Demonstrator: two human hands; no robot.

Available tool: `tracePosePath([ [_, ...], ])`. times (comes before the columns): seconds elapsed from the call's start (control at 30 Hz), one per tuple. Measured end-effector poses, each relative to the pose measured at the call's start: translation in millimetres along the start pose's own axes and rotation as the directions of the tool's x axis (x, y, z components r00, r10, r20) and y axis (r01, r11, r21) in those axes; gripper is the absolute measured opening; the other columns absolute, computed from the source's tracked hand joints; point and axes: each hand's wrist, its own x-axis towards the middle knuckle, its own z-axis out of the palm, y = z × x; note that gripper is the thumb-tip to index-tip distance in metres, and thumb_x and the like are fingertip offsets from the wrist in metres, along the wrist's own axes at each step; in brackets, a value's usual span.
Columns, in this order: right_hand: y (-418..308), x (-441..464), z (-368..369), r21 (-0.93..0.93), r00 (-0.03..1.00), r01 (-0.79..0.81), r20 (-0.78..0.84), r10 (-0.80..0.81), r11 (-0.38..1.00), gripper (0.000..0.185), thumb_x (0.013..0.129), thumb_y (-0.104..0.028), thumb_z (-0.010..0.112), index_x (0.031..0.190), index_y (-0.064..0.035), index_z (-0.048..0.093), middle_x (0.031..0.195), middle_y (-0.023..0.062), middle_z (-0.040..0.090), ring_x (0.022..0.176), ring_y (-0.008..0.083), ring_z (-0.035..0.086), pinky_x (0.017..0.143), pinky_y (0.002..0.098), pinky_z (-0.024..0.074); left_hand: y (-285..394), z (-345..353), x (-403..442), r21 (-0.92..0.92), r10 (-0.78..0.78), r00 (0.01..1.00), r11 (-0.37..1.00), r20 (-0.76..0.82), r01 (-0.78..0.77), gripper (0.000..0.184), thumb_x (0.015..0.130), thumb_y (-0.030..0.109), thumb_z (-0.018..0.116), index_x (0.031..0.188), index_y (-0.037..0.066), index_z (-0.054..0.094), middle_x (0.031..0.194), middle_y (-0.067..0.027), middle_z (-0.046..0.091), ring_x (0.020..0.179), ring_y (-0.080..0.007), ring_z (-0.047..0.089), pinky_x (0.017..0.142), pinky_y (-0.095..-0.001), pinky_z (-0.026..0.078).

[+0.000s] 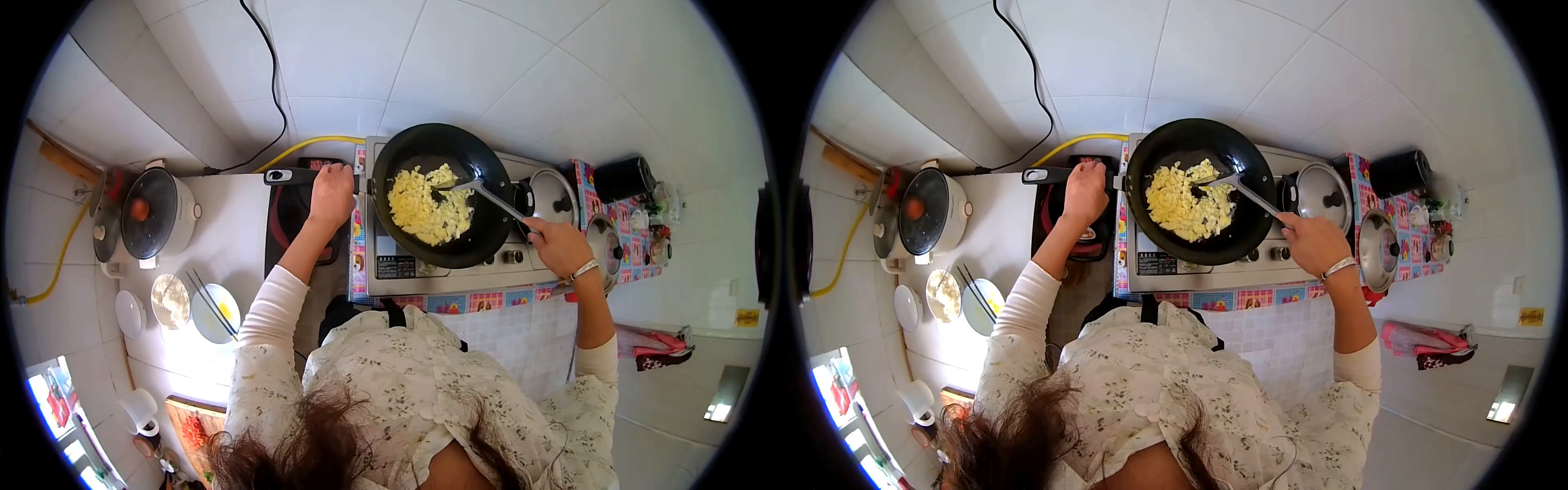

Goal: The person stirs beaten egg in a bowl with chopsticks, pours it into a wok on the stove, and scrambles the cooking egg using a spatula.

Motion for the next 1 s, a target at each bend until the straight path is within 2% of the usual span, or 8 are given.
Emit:
tracePosePath([
  [0.27, -11, 7, 26, -0.040, 0.995, 0.041, 0.092, -0.037, 0.998, 0.029, 0.086, -0.019, 0.049, 0.113, -0.0174, 0.057, 0.077, 0.0187, 0.063, 0.074, 0.0385, 0.060, 0.070, 0.0484, 0.0478, 1, -1, 0, 0.037, 0.017, 0.999, 0.999, -0.044, -0.015, 0.016, 0.064, 0.004, 0.061, 0.079, 0.004, 0.056, 0.080, -0.0102, 0.057, 0.089, -0.0239, 0.055, 0.084, -0.0325, 0.041],
  [0.37, -12, 10, 25, 0.130, 0.995, 0.081, 0.042, -0.087, 0.988, 0.030, 0.086, -0.020, 0.051, 0.114, -0.0166, 0.059, 0.071, 0.0199, 0.061, 0.069, 0.0389, 0.058, 0.066, 0.0480, 0.0464, 3, -3, -1, 0.070, 0.005, 1.000, 0.998, -0.026, -0.003, 0.016, 0.064, 0.003, 0.061, 0.079, 0.004, 0.056, 0.081, -0.0105, 0.057, 0.089, -0.0239, 0.055, 0.084, -0.0324, 0.041],
  [0.4, -13, 10, 23, 0.063, 0.996, 0.081, 0.037, -0.083, 0.995, 0.030, 0.086, -0.020, 0.051, 0.115, -0.0171, 0.058, 0.073, 0.0202, 0.061, 0.069, 0.0394, 0.058, 0.065, 0.0482, 0.0461, 4, -2, -1, 0.053, 0.004, 1.000, 0.999, -0.020, -0.003, 0.016, 0.064, 0.003, 0.061, 0.079, 0.004, 0.056, 0.082, -0.0106, 0.058, 0.090, -0.0241, 0.055, 0.085, -0.0326, 0.041],
  [0.5, -15, 8, 17, 0.033, 0.997, 0.052, 0.053, -0.053, 0.998, 0.030, 0.086, -0.020, 0.051, 0.115, -0.0168, 0.058, 0.074, 0.0203, 0.061, 0.071, 0.0393, 0.058, 0.066, 0.0474, 0.0456, 2, -3, 0, 0.025, -0.005, 1.000, 1.000, -0.004, 0.005, 0.016, 0.064, 0.003, 0.060, 0.080, 0.004, 0.056, 0.083, -0.0107, 0.058, 0.091, -0.0245, 0.055, 0.085, -0.0329, 0.040],
  [0.6, 3, 7, 18, 0.102, 1.000, 0.013, 0.021, -0.015, 0.995, 0.031, 0.086, -0.019, 0.051, 0.116, -0.0168, 0.058, 0.076, 0.0203, 0.061, 0.074, 0.0387, 0.059, 0.068, 0.0465, 0.0453, 3, -5, 0, 0.019, -0.002, 1.000, 1.000, -0.005, 0.002, 0.017, 0.063, 0.002, 0.059, 0.080, 0.004, 0.056, 0.083, -0.0115, 0.058, 0.091, -0.0256, 0.055, 0.085, -0.0336, 0.041],
  [0.7, 2, 3, 10, 0.087, 1.000, -0.027, -0.009, 0.028, 0.996, 0.031, 0.086, -0.019, 0.051, 0.116, -0.0157, 0.058, 0.076, 0.0205, 0.061, 0.075, 0.0383, 0.058, 0.070, 0.0458, 0.0453, 1, 0, -1, 0.008, 0.004, 1.000, 1.000, -0.031, -0.003, 0.018, 0.061, 0.000, 0.058, 0.079, 0.004, 0.054, 0.083, -0.0129, 0.057, 0.089, -0.0273, 0.055, 0.082, -0.0343, 0.041],
  [0.8, 14, 4, 18, 0.111, 0.999, 0.003, 0.032, -0.006, 0.994, 0.031, 0.086, -0.020, 0.052, 0.117, -0.0152, 0.058, 0.076, 0.0203, 0.061, 0.075, 0.0383, 0.058, 0.069, 0.0458, 0.0454, 2, -3, 0, 0.014, -0.001, 1.000, 1.000, -0.011, 0.001, 0.017, 0.062, 0.001, 0.059, 0.078, 0.004, 0.055, 0.082, -0.0122, 0.057, 0.089, -0.0263, 0.055, 0.083, -0.0337, 0.041],
  [1.0, 7, 0, 25, 0.105, 0.998, -0.037, 0.052, 0.032, 0.994, 0.029, 0.086, -0.024, 0.051, 0.114, -0.0186, 0.058, 0.076, 0.0196, 0.062, 0.072, 0.0399, 0.059, 0.068, 0.0492, 0.0472, 4, -6, 1, 0.032, -0.005, 1.000, 0.999, 0.022, 0.004, 0.015, 0.064, 0.003, 0.059, 0.079, 0.003, 0.056, 0.082, -0.0108, 0.058, 0.090, -0.0243, 0.055, 0.086, -0.0324, 0.040],
])
